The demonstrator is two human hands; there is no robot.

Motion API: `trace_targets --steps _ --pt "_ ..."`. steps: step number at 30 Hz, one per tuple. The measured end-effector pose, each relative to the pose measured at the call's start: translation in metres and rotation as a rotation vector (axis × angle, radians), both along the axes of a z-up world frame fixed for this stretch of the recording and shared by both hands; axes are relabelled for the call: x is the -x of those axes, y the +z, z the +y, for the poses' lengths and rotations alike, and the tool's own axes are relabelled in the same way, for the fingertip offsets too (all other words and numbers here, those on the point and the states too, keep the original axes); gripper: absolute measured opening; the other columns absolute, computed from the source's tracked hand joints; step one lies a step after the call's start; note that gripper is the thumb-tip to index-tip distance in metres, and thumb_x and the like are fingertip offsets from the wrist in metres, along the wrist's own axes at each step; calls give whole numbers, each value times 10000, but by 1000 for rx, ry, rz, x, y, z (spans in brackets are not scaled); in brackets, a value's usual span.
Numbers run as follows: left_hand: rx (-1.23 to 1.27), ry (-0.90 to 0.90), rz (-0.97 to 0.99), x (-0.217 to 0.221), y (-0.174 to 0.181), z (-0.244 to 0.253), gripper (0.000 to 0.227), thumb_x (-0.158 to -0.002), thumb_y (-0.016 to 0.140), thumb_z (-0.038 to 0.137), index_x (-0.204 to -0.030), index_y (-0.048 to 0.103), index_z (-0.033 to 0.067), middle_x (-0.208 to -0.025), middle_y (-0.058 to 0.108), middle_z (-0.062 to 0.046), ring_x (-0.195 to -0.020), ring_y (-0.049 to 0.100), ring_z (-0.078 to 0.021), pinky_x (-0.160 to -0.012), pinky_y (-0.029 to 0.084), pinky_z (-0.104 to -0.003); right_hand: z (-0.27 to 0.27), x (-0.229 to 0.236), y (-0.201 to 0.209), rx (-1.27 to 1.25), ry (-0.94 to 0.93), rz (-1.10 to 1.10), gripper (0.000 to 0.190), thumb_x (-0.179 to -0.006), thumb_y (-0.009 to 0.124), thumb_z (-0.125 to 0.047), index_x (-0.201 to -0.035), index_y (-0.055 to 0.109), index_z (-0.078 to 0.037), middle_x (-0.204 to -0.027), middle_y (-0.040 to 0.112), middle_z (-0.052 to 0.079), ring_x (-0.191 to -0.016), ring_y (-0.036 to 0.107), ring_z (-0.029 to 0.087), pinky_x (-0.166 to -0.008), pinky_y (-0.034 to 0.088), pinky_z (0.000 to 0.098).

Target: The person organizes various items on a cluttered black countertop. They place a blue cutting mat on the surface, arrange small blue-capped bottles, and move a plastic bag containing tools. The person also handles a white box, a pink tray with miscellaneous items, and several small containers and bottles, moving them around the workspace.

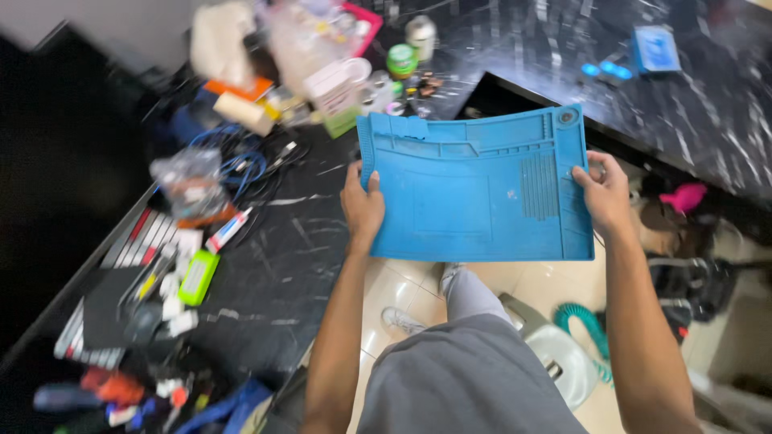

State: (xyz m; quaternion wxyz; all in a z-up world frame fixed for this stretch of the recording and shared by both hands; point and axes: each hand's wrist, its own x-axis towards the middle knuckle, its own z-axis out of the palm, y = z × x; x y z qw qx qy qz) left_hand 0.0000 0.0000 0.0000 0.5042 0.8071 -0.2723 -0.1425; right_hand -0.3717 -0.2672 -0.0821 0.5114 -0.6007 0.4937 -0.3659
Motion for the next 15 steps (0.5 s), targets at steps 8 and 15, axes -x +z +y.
trace_targets --steps 8,15 --pt "1 -253 -67 53 -11 -137 297 -1008 596 203 -1276 599 76 -1185 701 -260 -1140 636 -515 -1001 484 -626 -24 93 6 17 -283 -32 326 -1028 683 -73 -1341 623 -144 -1044 720 81 -860 719 166 -707 617 329" --pt "-34 -359 55 86 -42 -266 181 -1044 541 166 -1203 623 143 -884 731 -101 -766 692 -271 -781 554 -481 -104 146 -32 -45 -386 -56 370 -1028 667 -58 -1385 585 -112 -1127 717 131 -913 722 255 -721 624 421"
